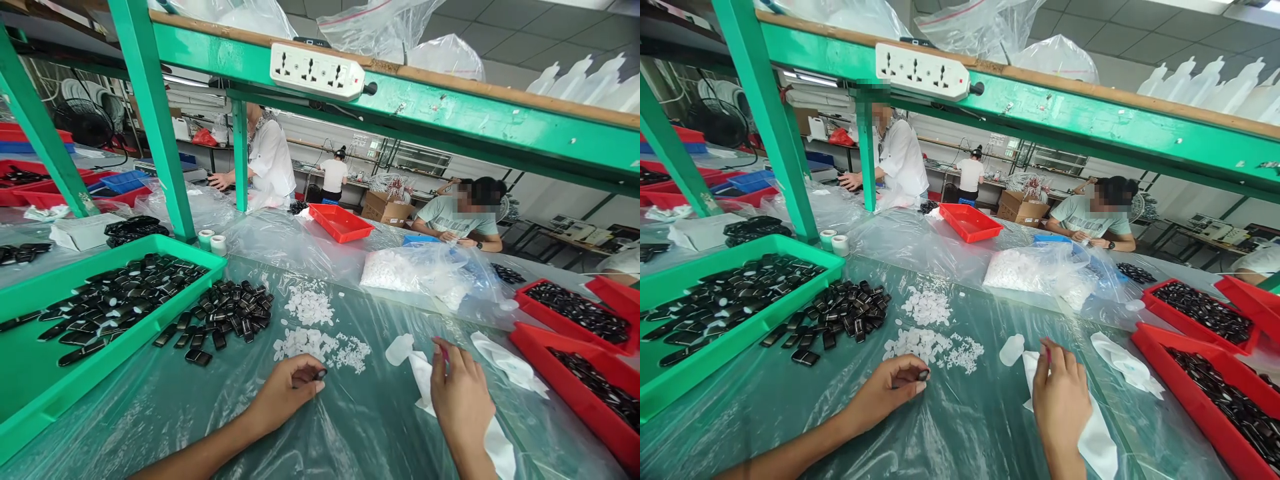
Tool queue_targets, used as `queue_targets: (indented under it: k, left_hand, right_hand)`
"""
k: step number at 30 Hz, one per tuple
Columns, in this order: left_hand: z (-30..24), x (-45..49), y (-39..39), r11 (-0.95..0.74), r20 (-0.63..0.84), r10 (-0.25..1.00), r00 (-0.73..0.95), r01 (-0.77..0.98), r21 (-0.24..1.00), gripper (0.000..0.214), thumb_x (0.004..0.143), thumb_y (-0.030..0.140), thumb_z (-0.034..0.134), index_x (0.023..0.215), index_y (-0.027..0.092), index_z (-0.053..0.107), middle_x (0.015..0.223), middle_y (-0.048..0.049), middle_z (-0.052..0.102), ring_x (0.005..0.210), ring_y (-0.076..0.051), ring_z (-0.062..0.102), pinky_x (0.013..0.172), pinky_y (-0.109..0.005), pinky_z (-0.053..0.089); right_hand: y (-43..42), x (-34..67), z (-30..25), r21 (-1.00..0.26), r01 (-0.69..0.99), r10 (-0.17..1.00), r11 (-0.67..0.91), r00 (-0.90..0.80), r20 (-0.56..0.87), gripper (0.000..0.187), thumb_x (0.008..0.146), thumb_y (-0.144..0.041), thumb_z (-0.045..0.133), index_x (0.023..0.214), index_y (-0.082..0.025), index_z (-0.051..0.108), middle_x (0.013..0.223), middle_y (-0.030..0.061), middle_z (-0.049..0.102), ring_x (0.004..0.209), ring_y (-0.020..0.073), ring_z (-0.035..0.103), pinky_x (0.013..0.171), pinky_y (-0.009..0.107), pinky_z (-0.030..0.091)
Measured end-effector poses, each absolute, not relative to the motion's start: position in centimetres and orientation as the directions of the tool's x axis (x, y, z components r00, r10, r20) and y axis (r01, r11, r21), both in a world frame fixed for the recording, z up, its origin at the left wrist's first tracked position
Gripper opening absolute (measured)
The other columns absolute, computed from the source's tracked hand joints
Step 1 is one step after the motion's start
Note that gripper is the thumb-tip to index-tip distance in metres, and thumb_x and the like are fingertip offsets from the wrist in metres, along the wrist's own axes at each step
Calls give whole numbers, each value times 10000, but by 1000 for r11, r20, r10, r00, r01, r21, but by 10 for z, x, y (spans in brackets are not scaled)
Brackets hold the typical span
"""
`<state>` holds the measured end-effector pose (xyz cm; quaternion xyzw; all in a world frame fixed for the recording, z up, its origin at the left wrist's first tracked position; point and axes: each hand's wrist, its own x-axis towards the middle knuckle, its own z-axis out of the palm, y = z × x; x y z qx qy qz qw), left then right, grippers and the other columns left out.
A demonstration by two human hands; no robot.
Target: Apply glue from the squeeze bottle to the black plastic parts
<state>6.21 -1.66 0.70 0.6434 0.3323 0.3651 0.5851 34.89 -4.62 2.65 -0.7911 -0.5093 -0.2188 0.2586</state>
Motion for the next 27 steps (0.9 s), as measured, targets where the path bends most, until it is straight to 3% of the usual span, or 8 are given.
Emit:
queue_targets:
  k: [4,9,11,13,16,19,24,27]
  left_hand:
    - [6,61,-11,-47,93,898,429,-117,992,221,812,349,587,884,141,595,816,-53,576,779,-181,561,731,-283,469]
    - [5,59,-8,33,26,932,362,-155,987,285,793,392,603,921,139,573,837,-57,595,747,-182,588,700,-289,480]
    - [5,59,-7,32,21,937,349,-146,989,300,791,401,602,932,139,567,839,-55,597,712,-174,597,673,-278,474]
    - [6,59,-7,24,25,939,343,-140,990,302,798,408,591,933,138,563,832,-52,597,695,-170,600,655,-270,468]
    - [8,60,-7,11,33,940,339,-127,992,300,812,416,570,920,137,565,779,-37,583,677,-171,601,639,-267,463]
    - [8,60,-8,18,28,938,345,-128,992,301,811,421,571,910,137,570,787,-36,579,674,-171,605,631,-262,458]
    - [9,62,-12,32,26,909,416,-132,991,310,828,420,551,938,134,596,809,-43,583,674,-164,597,619,-248,445]
    - [10,63,-13,33,22,911,412,-125,992,324,833,431,540,941,132,600,808,-46,589,668,-166,599,614,-247,446]
  right_hand:
    - [-45,376,9,-93,898,802,-430,427,416,278,860,-321,407,973,-212,637,887,88,656,831,318,569,654,407,420]
    - [-46,370,13,-92,907,786,-412,405,467,357,828,-499,464,954,-218,646,900,100,651,830,349,568,753,504,387]
    - [-44,350,17,-177,952,779,-251,308,546,375,863,-500,417,971,-205,622,958,90,631,893,317,549,802,474,390]
    - [-41,324,16,-299,950,813,89,104,573,338,901,-443,395,960,-193,615,993,78,616,956,260,533,849,400,405]
    - [-39,283,8,-328,878,894,349,-208,397,256,932,-286,391,1111,-260,572,1168,36,541,1108,223,448,923,387,376]
    - [-38,255,1,-279,845,875,457,-370,313,307,915,-188,418,1165,-317,543,1232,-3,502,1186,222,374,1009,451,284]
    - [-36,240,-3,-265,832,859,488,-404,315,369,893,-119,423,1179,-323,537,1195,4,534,1175,233,393,1048,529,184]
    - [-34,238,-8,-345,787,845,512,-387,369,365,863,-77,442,1125,-293,578,1154,20,565,1132,255,436,1038,549,177]
